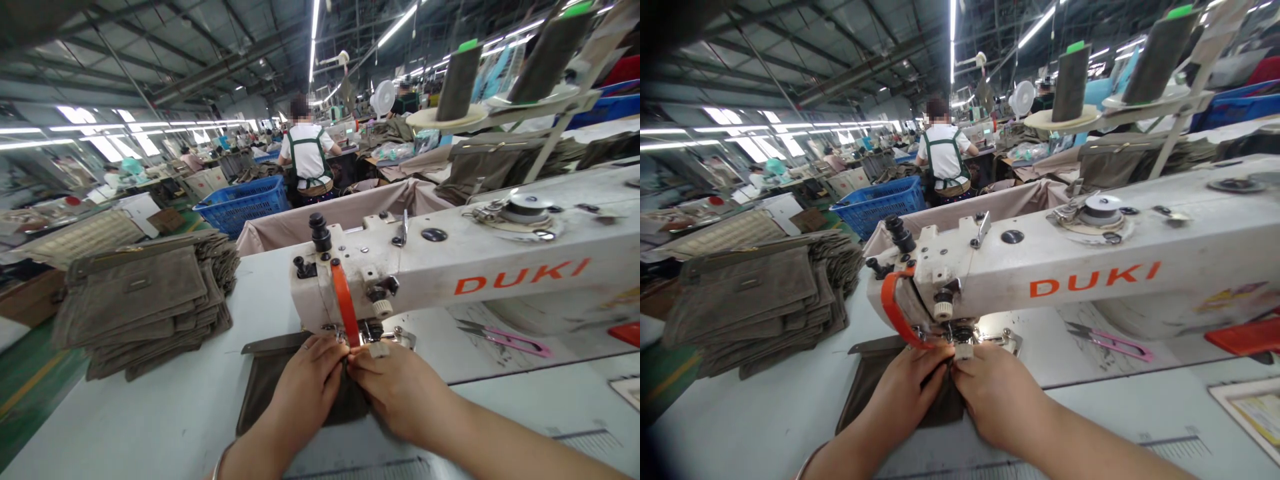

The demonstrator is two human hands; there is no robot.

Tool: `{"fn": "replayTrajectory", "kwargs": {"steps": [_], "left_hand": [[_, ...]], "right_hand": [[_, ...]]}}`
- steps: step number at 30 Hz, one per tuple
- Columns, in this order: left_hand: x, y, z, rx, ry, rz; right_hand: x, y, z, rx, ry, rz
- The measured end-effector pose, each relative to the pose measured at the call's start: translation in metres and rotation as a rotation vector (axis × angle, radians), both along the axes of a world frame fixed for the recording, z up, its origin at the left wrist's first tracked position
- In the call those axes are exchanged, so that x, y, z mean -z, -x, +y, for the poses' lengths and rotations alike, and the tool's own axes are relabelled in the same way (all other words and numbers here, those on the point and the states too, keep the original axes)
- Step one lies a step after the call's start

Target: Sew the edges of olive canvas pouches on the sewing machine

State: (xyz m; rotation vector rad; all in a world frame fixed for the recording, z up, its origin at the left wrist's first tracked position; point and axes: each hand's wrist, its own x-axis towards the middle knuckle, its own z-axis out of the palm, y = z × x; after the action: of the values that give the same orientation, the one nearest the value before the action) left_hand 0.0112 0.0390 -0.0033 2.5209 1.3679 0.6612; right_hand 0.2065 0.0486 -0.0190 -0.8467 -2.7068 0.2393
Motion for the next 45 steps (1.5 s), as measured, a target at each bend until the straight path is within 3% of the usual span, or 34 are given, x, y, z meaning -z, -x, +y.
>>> {"fn": "replayTrajectory", "kwargs": {"steps": [4,9,11,15,19,21,24,27,31,40,45], "left_hand": [[0.000,0.000,0.001,-0.005,-0.004,0.019],[-0.012,0.008,-0.012,0.062,0.081,0.132],[-0.016,0.010,-0.021,0.133,0.086,0.196],[-0.014,0.008,-0.034,0.203,0.017,0.234],[-0.007,0.005,-0.037,0.158,-0.035,0.166],[-0.004,0.006,-0.036,0.113,-0.025,0.125],[-0.002,0.006,-0.034,0.050,-0.018,0.048],[-0.002,0.004,-0.031,0.094,-0.056,0.070],[-0.005,-0.003,-0.028,0.186,-0.106,0.188],[-0.010,0.002,-0.007,0.226,-0.062,0.196],[-0.009,0.003,-0.003,0.229,-0.146,0.198]], "right_hand": [[-0.008,-0.003,0.001,0.018,0.062,0.053],[-0.055,-0.041,0.004,-0.003,0.239,0.105],[-0.063,-0.056,0.007,-0.001,0.277,0.090],[-0.042,-0.056,0.022,0.178,0.241,0.149],[-0.018,-0.039,0.025,0.348,0.163,0.187],[-0.018,-0.036,0.017,0.272,0.146,0.202],[-0.025,-0.034,0.000,-0.030,0.157,0.224],[-0.026,-0.031,-0.011,-0.183,0.167,0.206],[-0.021,-0.026,-0.014,-0.196,0.130,0.166],[-0.017,-0.021,-0.011,-0.150,0.154,0.168],[-0.021,-0.020,-0.007,-0.123,0.165,0.184]]}}
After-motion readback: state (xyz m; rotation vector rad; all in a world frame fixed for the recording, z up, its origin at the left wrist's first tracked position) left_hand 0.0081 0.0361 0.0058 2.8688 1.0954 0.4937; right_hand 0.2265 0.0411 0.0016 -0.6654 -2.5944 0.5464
